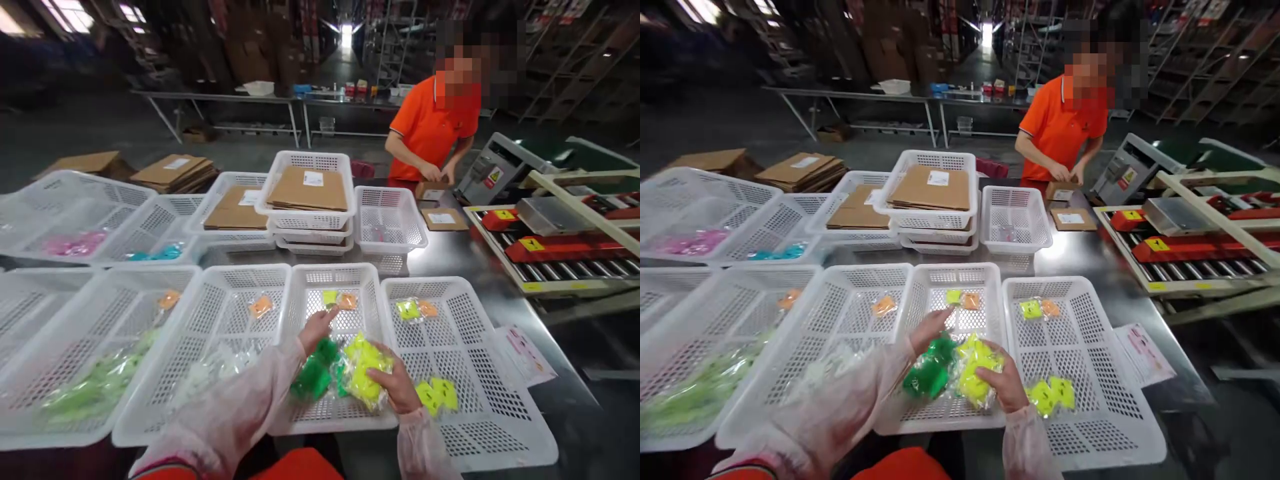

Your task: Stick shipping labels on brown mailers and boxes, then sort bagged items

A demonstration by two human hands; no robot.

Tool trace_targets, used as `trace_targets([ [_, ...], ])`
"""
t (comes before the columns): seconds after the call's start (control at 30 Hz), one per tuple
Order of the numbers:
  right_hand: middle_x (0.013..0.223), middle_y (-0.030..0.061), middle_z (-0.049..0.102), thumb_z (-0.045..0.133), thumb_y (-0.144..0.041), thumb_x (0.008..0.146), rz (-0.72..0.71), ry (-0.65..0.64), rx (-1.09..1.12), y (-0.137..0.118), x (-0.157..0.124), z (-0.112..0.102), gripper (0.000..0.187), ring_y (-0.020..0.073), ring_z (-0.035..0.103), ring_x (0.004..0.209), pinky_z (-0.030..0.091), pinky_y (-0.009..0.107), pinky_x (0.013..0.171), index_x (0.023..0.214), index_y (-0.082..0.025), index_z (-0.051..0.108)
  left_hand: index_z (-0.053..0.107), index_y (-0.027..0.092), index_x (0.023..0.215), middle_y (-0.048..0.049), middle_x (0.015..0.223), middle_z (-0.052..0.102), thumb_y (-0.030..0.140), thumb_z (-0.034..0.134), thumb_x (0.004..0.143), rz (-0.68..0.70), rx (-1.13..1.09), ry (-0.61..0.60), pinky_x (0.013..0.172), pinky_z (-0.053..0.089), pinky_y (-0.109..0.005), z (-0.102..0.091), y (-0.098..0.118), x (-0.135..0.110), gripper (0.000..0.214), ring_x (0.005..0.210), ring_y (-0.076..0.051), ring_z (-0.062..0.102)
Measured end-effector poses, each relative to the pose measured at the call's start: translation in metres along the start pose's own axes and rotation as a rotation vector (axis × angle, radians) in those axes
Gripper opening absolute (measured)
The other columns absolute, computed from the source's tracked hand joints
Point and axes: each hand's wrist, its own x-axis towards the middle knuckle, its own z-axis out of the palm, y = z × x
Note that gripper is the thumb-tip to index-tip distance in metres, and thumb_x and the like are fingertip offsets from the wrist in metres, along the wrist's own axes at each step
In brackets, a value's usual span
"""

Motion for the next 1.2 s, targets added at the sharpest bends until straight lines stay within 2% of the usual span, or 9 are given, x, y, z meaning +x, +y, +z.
trace_targets([
  [0.1, 0.104, 0.0045, 0.071, 0.088, -0.028, 0.055, 0.045, -0.114, -0.056, 0.01, 0.006, 0.016, 0.057, 0.0255, 0.066, 0.096, 0.05, 0.042, 0.089, 0.108, -0.024, 0.065, 0.072, 0.015, 0.076, -0.0066, 0.081, 0.072, 0.046, 0.062, 0.076, 0.025, -0.051, -0.114, 0.069, 0.052, -0.031, -0.002, -0.016, -0.032, 0.033, 0.077, -0.021, 0.065],
  [0.23, 0.109, 0.0035, 0.069, 0.088, -0.029, 0.055, 0.158, -0.184, 0.018, 0.035, 0.018, 0.045, 0.058, 0.0278, 0.066, 0.096, 0.052, 0.043, 0.085, 0.108, -0.029, 0.066, 0.073, 0.021, 0.073, -0.0038, 0.088, 0.072, 0.029, 0.066, 0.072, 0.214, -0.03, 0.179, 0.094, 0.047, -0.031, -0.029, -0.034, -0.054, 0.011, 0.096, -0.02, 0.063],
  [0.37, 0.112, 0.0049, 0.068, 0.088, -0.031, 0.054, 0.21, -0.229, 0.052, 0.048, 0.034, 0.083, 0.052, 0.0286, 0.066, 0.095, 0.053, 0.044, 0.081, 0.102, -0.027, 0.067, 0.068, 0.015, 0.094, -0.0078, 0.09, 0.072, 0.034, 0.051, 0.085, 0.104, -0.008, 0.429, 0.077, 0.052, -0.03, -0.121, -0.047, -0.025, 0.028, 0.086, -0.02, 0.066],
  [0.47, 0.098, 0.0035, 0.07, 0.086, -0.033, 0.059, 0.187, -0.192, 0.02, 0.049, 0.046, 0.12, 0.045, 0.0229, 0.067, 0.08, 0.053, 0.039, 0.075, 0.098, -0.025, 0.065, 0.062, 0.01, 0.107, -0.0148, 0.106, 0.068, 0.036, 0.061, 0.08, 0.049, 0.051, 0.556, 0.086, 0.049, -0.036, -0.185, -0.054, -0.009, 0.037, 0.103, -0.027, 0.062],
  [0.63, 0.091, 0.002, 0.07, 0.086, -0.037, 0.061, 0.115, -0.081, -0.076, 0.06, 0.058, 0.192, 0.041, 0.0217, 0.066, 0.08, 0.052, 0.035, 0.076, 0.095, -0.025, 0.065, 0.065, 0.016, 0.108, -0.0093, 0.1, 0.066, 0.042, 0.08, 0.059, 0.194, 0.123, 0.211, 0.081, 0.05, -0.035, -0.199, -0.072, -0.049, 0.058, 0.088, -0.024, 0.062],
  [0.77, 0.098, 0.004, 0.071, 0.088, -0.036, 0.055, 0.166, -0.182, -0.018, 0.083, 0.068, 0.251, 0.057, 0.0272, 0.067, 0.089, 0.053, 0.041, 0.079, 0.106, -0.027, 0.064, 0.059, 0.018, 0.08, -0.0014, 0.076, 0.059, 0.037, 0.076, 0.06, 0.138, -0.083, 0.22, 0.06, 0.05, -0.03, -0.22, -0.1, -0.072, 0.033, 0.067, -0.017, 0.058],
  [0.9, 0.096, 0.0042, 0.071, 0.09, -0.024, 0.049, 0.2, -0.228, -0.075, 0.115, 0.094, 0.319, 0.059, 0.0249, 0.068, 0.084, 0.054, 0.038, 0.077, 0.102, -0.023, 0.064, 0.049, 0.019, 0.085, 0.0032, 0.066, 0.055, 0.043, 0.066, 0.072, 0.088, -0.315, 0.217, 0.048, 0.047, -0.025, -0.322, -0.131, -0.05, 0.032, 0.053, -0.013, 0.056],
  [1.07, 0.093, 0.0032, 0.069, 0.091, -0.03, 0.05, 0.203, -0.193, -0.066, 0.163, 0.14, 0.419, 0.058, 0.0219, 0.068, 0.077, 0.055, 0.035, 0.071, 0.101, -0.021, 0.064, 0.051, 0.014, 0.11, -0.012, 0.096, 0.066, 0.035, 0.065, 0.076, -0.033, -0.09, 0.488, 0.077, 0.052, -0.037, -0.472, -0.162, -0.008, 0.042, 0.089, -0.025, 0.066],
  [1.2, 0.089, 0.0025, 0.071, 0.09, -0.04, 0.05, 0.207, -0.096, -0.117, 0.19, 0.16, 0.482, 0.06, 0.0215, 0.068, 0.071, 0.055, 0.034, 0.065, 0.1, -0.022, 0.062, 0.061, 0.015, 0.1, -0.0097, 0.093, 0.066, 0.037, 0.075, 0.063, 0.008, -0.063, 0.4, 0.084, 0.047, -0.039, -0.51, -0.189, -0.02, 0.045, 0.095, -0.029, 0.062],
])
